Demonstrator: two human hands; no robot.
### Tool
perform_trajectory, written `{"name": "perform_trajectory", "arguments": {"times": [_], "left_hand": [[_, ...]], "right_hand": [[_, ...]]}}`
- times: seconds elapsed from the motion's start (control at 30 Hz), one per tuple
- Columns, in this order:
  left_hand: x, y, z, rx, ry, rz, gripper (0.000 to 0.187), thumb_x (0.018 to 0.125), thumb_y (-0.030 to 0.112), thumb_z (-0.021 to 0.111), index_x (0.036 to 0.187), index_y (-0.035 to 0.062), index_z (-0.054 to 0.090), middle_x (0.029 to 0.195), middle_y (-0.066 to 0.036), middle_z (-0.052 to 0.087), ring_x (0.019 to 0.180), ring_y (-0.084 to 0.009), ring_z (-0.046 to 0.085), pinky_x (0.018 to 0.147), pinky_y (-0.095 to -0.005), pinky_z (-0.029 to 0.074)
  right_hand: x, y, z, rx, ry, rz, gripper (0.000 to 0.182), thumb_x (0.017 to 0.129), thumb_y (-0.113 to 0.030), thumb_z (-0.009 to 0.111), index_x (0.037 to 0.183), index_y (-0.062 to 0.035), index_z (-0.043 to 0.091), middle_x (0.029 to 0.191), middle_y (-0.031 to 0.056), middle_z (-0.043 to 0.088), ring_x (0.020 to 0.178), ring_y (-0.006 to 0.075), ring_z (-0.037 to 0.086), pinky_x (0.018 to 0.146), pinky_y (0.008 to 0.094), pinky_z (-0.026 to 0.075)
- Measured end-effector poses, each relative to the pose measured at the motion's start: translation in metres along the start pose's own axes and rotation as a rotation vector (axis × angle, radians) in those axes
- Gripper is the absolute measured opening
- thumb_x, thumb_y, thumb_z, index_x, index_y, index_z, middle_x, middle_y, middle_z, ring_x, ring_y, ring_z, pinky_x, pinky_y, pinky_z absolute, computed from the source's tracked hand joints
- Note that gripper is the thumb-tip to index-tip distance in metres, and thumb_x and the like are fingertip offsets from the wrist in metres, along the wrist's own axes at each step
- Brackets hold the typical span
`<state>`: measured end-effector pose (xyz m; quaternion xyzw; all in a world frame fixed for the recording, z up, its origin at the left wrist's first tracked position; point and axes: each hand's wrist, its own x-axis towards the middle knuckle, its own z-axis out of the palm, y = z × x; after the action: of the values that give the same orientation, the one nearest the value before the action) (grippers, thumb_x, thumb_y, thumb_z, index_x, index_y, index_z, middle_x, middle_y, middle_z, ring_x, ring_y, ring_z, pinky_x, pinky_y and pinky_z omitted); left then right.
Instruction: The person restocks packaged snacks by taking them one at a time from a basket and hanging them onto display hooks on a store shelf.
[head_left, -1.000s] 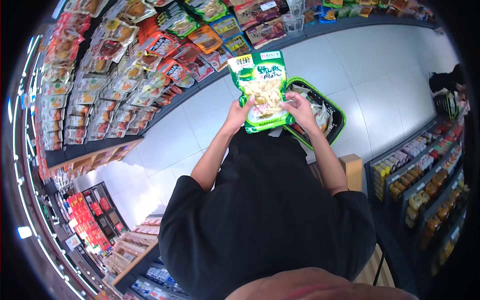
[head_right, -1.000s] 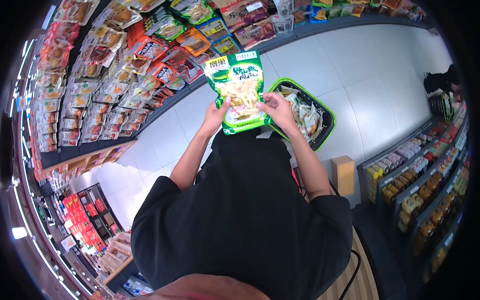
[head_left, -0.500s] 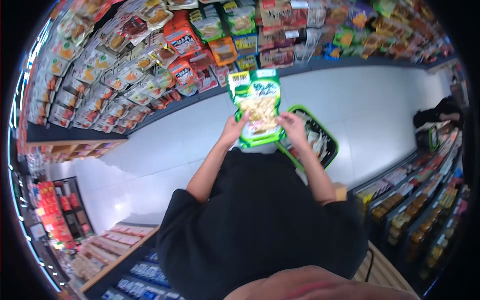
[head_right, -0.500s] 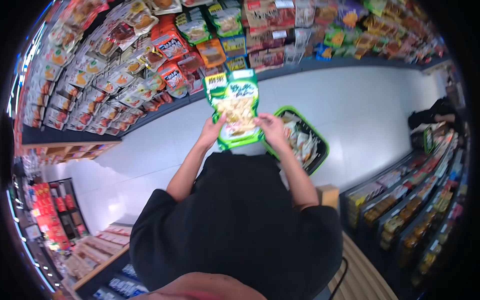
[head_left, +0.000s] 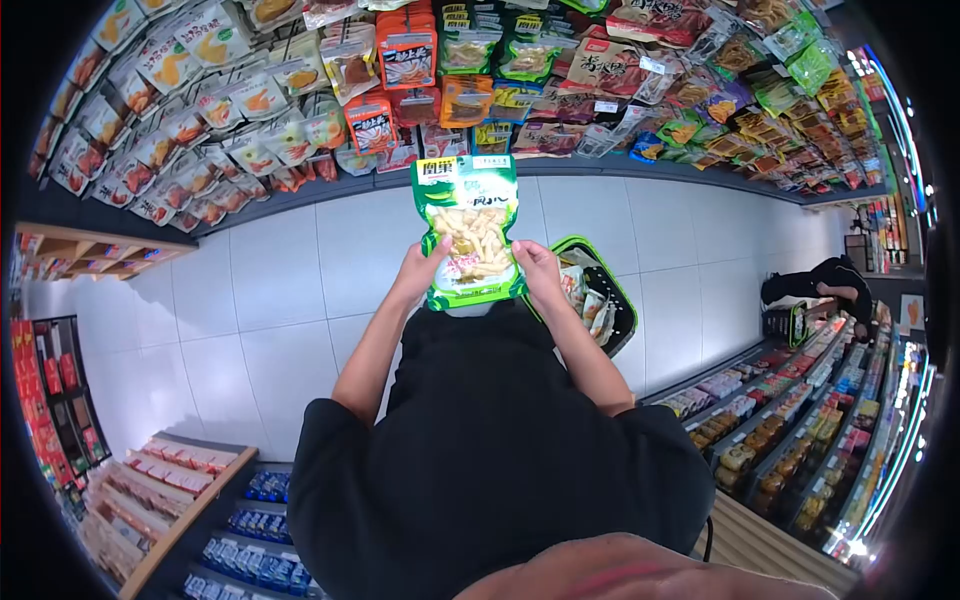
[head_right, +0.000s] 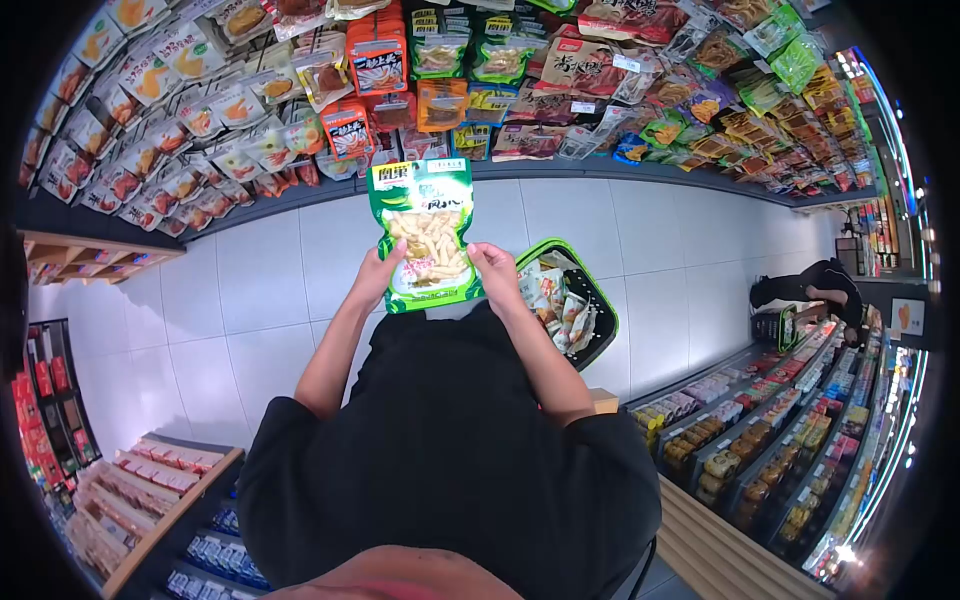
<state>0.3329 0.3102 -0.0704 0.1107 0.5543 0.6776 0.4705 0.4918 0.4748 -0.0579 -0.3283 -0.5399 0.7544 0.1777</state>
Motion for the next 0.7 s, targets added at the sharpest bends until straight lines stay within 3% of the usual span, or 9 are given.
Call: {"name": "perform_trajectory", "arguments": {"times": [0.17, 0.23, 0.27, 0.4, 0.5, 0.7], "left_hand": [[-0.006, 0.021, -0.012, -0.021, -0.032, 0.045, 0.04, 0.093, 0.032, 0.056, 0.112, -0.0032, 0.059, 0.102, -0.008, 0.064, 0.091, -0.0122, 0.06, 0.082, -0.0282, 0.048], [-0.002, 0.02, -0.013, -0.006, -0.05, 0.092, 0.041, 0.094, 0.032, 0.055, 0.114, -0.0032, 0.057, 0.106, -0.008, 0.063, 0.094, -0.0117, 0.058, 0.084, -0.0285, 0.047], [0.001, 0.019, -0.013, -0.026, -0.018, 0.114, 0.04, 0.093, 0.033, 0.057, 0.108, -0.004, 0.06, 0.099, -0.007, 0.065, 0.089, -0.0105, 0.059, 0.08, -0.0272, 0.048], [0.005, 0.028, -0.016, 0.017, -0.052, 0.053, 0.042, 0.092, 0.034, 0.059, 0.109, -0.0046, 0.06, 0.099, -0.007, 0.065, 0.088, -0.0104, 0.059, 0.08, -0.0272, 0.048], [0.02, 0.029, -0.016, 0.055, -0.035, 0.046, 0.041, 0.092, 0.033, 0.059, 0.109, -0.004, 0.06, 0.1, -0.008, 0.065, 0.089, -0.0114, 0.06, 0.08, -0.028, 0.049], [0.061, 0.037, 0.0, 0.109, -0.047, -0.035, 0.041, 0.091, 0.031, 0.059, 0.111, -0.0041, 0.059, 0.102, -0.008, 0.065, 0.091, -0.0121, 0.06, 0.081, -0.0285, 0.048]], "right_hand": [[0.015, 0.003, 0.013, 0.007, -0.075, 0.06, 0.023, 0.092, -0.023, 0.059, 0.094, -0.0007, 0.064, 0.084, 0.0008, 0.064, 0.076, 0.0054, 0.056, 0.071, 0.0212, 0.045], [0.017, -0.006, 0.021, 0.158, -0.101, 0.183, 0.024, 0.094, -0.025, 0.056, 0.094, -0.0021, 0.063, 0.085, 0.0021, 0.065, 0.078, 0.0066, 0.059, 0.071, 0.0222, 0.048], [0.022, -0.004, 0.018, 0.172, -0.128, 0.212, 0.024, 0.095, -0.025, 0.053, 0.097, -0.0021, 0.061, 0.088, 0.0039, 0.066, 0.081, 0.009, 0.062, 0.073, 0.0245, 0.05], [0.023, -0.016, 0.026, 0.291, -0.188, 0.278, 0.021, 0.096, -0.021, 0.049, 0.102, -0.0024, 0.057, 0.098, 0.0064, 0.064, 0.084, 0.0116, 0.063, 0.077, 0.027, 0.051], [0.028, -0.01, 0.027, 0.371, -0.146, 0.298, 0.019, 0.097, -0.02, 0.048, 0.101, -0.0033, 0.056, 0.097, 0.0053, 0.064, 0.085, 0.0106, 0.062, 0.077, 0.0263, 0.051], [0.07, -0.008, -0.003, 0.225, -0.134, 0.25, 0.018, 0.097, -0.02, 0.047, 0.1, -0.005, 0.056, 0.092, 0.0013, 0.061, 0.084, 0.0078, 0.059, 0.076, 0.0243, 0.049]]}}
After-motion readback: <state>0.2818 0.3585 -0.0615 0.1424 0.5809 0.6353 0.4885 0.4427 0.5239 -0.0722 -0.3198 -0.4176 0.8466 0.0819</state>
